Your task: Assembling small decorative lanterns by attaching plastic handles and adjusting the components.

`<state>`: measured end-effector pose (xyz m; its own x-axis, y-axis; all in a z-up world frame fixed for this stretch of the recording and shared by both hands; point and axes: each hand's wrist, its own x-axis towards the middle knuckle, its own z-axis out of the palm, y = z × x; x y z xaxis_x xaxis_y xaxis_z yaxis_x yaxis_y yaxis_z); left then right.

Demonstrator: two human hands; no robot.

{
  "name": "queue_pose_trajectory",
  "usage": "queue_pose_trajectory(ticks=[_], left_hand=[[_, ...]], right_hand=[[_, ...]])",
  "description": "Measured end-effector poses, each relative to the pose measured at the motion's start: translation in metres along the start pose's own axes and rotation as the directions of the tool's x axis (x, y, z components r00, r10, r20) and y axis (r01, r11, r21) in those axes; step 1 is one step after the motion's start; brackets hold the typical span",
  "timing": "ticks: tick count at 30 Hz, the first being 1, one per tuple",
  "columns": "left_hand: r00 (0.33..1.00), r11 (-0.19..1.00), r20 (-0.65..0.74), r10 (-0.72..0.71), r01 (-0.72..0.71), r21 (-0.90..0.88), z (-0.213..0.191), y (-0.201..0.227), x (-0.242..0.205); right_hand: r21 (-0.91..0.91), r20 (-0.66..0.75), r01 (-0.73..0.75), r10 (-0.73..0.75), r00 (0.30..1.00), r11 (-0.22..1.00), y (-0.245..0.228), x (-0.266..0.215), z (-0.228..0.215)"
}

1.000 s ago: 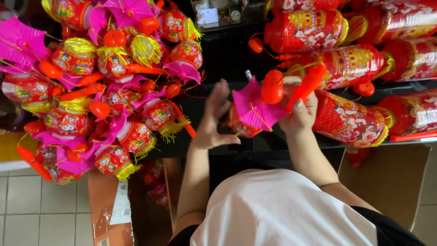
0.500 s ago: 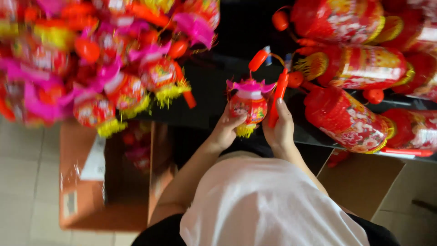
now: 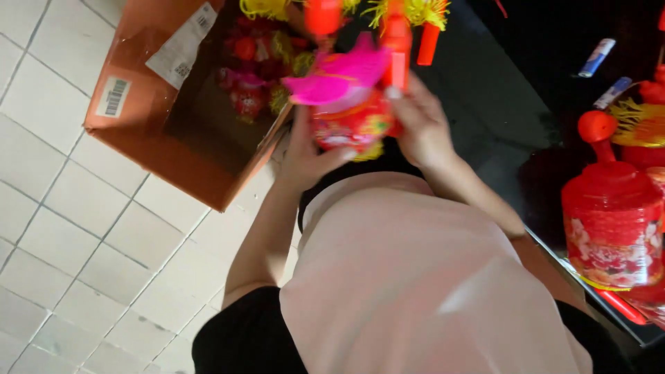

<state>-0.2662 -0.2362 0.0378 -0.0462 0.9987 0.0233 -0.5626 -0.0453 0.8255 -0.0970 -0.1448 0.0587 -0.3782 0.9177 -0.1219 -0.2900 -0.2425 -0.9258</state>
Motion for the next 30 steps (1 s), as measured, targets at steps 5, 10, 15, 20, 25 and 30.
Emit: queue_pose_trajectory(ticks=[5, 10, 15, 20, 25, 30], left_hand=[[0.911, 0.995, -0.409, 0.055, -0.017, 0.096, -0.046, 0.005, -0.025], [0.497, 0.937, -0.843, -0.206, 0.347, -0.024, -0.098, -0.006, -0.022], [0.49, 0.863, -0.789, -0.371, 0.495, -0.099, -0.064, 0.04, 0.028], [0.534, 0.85, -0.763, -0.365, 0.526, -0.038, -0.047, 0.032, 0.037], [0.642, 0.644, -0.638, 0.426, 0.28, 0.712, -0.054, -0.01, 0.028], [0.715, 0.161, 0.009, 0.699, -0.17, 0.972, -0.008, -0.027, 0.068]], right_hand=[[-0.326, 0.314, -0.177, 0.282, 0.907, 0.929, 0.066, 0.051, 0.056], [-0.613, 0.321, -0.139, 0.405, 0.856, 0.778, 0.146, 0.067, 0.064], [-0.681, 0.333, -0.165, 0.503, 0.798, 0.714, 0.098, 0.074, 0.065], [-0.672, 0.381, -0.143, 0.505, 0.774, 0.726, 0.043, 0.072, 0.055], [-0.438, 0.644, 0.022, 0.297, 0.705, 0.899, -0.054, 0.059, 0.023], [-0.369, 0.402, 0.361, -0.204, 0.893, 0.856, -0.116, 0.063, -0.047]])
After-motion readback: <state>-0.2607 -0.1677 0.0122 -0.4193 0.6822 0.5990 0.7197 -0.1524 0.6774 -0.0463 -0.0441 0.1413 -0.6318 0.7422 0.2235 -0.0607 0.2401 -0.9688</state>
